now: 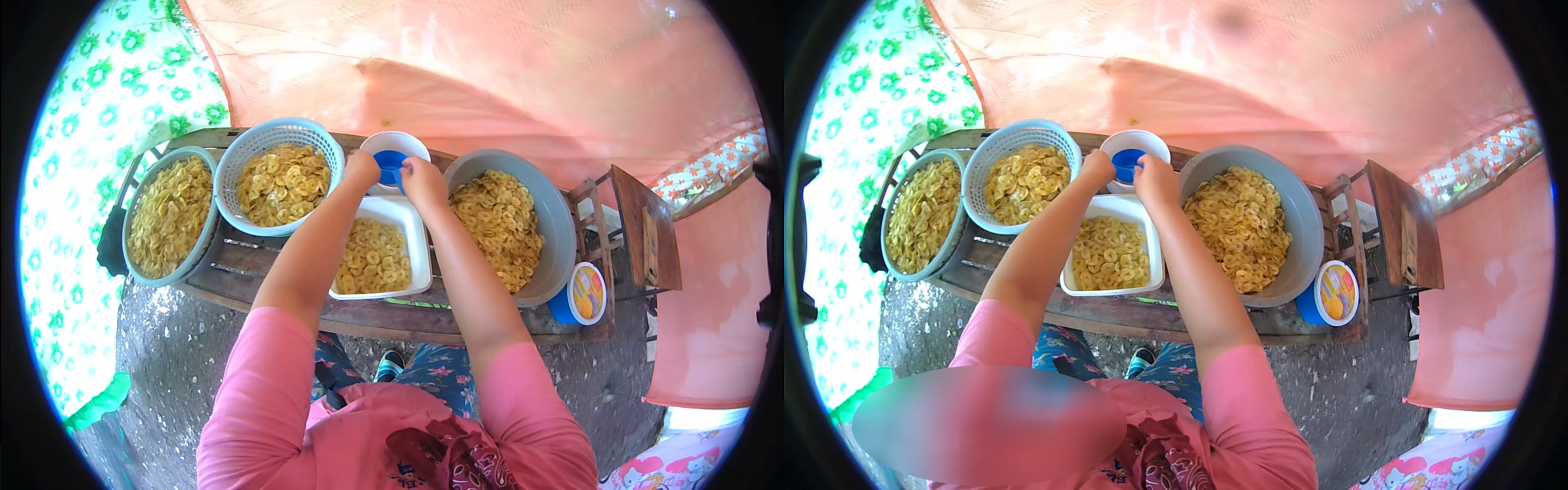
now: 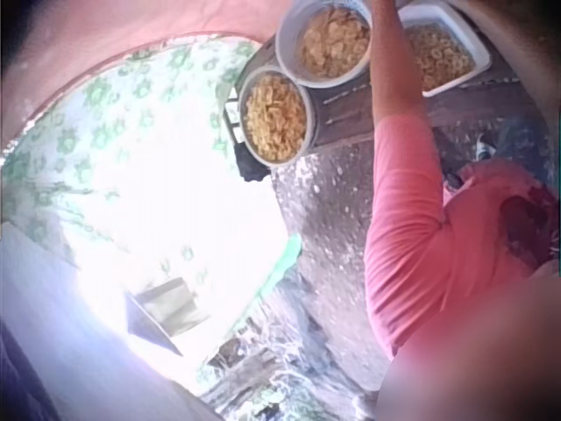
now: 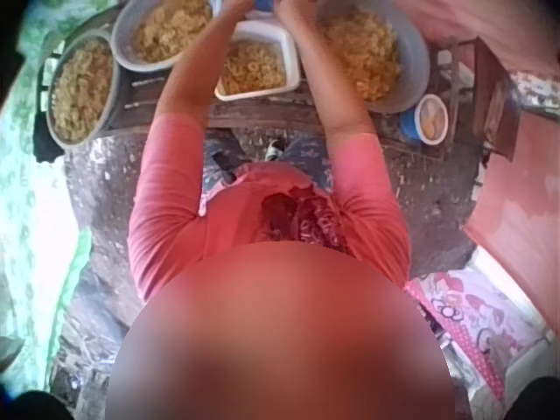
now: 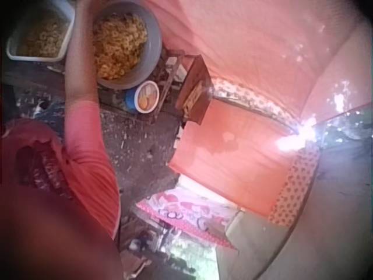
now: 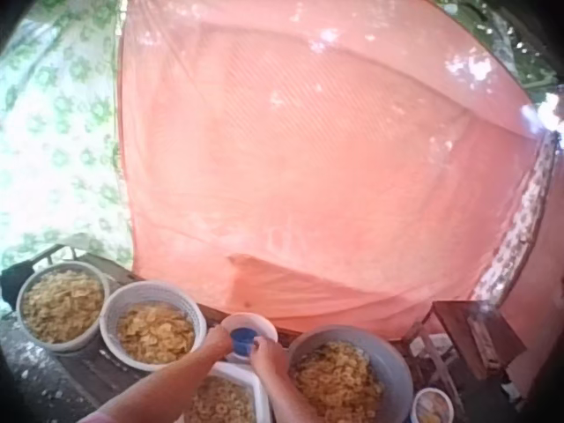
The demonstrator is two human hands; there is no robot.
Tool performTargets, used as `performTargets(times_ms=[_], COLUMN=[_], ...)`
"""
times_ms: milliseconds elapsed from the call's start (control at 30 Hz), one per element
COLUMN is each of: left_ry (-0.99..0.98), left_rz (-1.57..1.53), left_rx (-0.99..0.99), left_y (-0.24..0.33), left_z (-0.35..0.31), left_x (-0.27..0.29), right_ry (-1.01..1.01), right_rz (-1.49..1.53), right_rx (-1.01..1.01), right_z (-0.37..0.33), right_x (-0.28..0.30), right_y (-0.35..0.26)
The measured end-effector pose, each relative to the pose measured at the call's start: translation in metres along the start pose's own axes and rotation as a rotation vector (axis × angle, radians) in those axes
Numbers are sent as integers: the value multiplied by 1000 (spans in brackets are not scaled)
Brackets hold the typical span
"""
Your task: The person scoops yellow snack chips from a large bowl into a white rectangular container using a blue scoop, then levels the contents and closes the container with a lid. The person repeats this process multiple times, transferring chips from the large bowl to the container and occasionally adjusting the scoop or container.
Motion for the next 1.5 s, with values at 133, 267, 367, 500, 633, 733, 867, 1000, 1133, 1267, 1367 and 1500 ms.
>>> performTargets(times_ms=[133,267,367,500,633,733,867,1000,1133,1267,1367,1500], left_ry=[-269,-216,-83,42,139,199,209,251,363,436,477,501], left_rz=[-390,-673,-501,-525,-485,-510,-515,-526,-493,-487,-502,-514], left_rx=[246,306,95,-35,-157,-189,-222,-273,-344,-393,-422,-426], left_y=[-18,-19,-1,19,15,7,-5,-23,-36,-42,-42,-39], left_z=[21,16,4,-12,-37,-61,-97,-124,-142,-152,-158,-164], left_x=[-30,-22,10,67,109,128,143,148,144,138,136,136], right_ry=[-338,-254,-1,147,220,219,185,144,125,117,137,153], right_rz=[-406,-377,-280,-166,-105,-11,31,33,-41,-45,-68,-74], right_rx=[-59,-146,10,98,137,143,167,177,180,206,234,245], right_z=[20,25,20,1,-30,-61,-103,-143,-168,-184,-191,-194], right_x=[-20,-19,9,64,110,126,133,129,120,114,112,112], right_y=[0,-2,-5,-15,-29,-37,-43,-45,-41,-35,-33,-31])
Point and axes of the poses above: each hand's wrist, its own z-axis towards the middle knuckle, its own x-axis out of the back of the hand, y = z × x, the point moved 1 cm from there along z, towards the middle knuckle, and after that the axes turned 5 degrees about -z, right-handed, at the moved point
